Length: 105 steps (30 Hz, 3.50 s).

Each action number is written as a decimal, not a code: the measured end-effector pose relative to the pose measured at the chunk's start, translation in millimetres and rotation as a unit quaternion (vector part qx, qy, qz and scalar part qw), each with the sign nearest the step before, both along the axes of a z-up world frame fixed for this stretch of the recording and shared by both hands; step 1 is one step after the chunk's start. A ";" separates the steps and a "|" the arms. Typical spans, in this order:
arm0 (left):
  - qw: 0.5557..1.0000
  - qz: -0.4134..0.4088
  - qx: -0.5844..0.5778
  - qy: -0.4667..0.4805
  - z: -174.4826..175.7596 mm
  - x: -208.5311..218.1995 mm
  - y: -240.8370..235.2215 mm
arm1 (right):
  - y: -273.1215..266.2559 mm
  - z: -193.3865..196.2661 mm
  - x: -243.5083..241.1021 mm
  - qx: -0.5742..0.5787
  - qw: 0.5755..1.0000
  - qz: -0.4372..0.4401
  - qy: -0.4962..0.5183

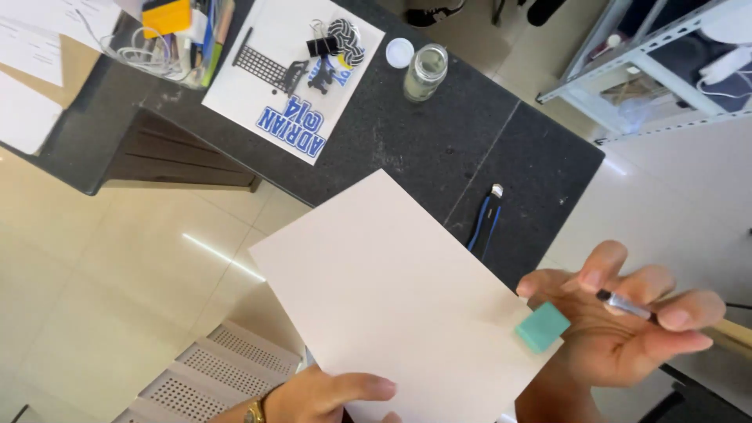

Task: Applying glue to the spine of a stack of papers and securing them with clamps and clips to create a bound notepad.

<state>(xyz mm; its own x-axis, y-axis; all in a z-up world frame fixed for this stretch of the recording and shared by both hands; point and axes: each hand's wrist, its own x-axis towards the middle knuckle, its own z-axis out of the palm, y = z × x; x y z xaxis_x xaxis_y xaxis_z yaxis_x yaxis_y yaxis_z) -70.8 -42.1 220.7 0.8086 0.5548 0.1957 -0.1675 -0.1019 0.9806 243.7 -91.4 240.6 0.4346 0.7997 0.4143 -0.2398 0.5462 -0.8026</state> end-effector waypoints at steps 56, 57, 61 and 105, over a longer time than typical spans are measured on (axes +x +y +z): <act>0.931 0.222 0.286 -0.044 70.9 -4.5 183.3 | 90.6 41.5 -114.8 -0.039 0.800 -0.241 -0.549; 0.930 0.210 0.297 -0.052 67.9 -3.8 184.6 | 91.5 38.8 -116.2 -0.031 0.800 -0.237 -0.551; 0.917 0.222 0.322 -0.077 62.4 5.5 189.4 | 89.2 67.0 -137.2 -0.205 0.842 -0.148 -0.477; 0.928 0.199 0.280 -0.141 57.4 0.8 194.3 | 162.6 118.0 -109.6 -0.108 0.797 0.083 -0.588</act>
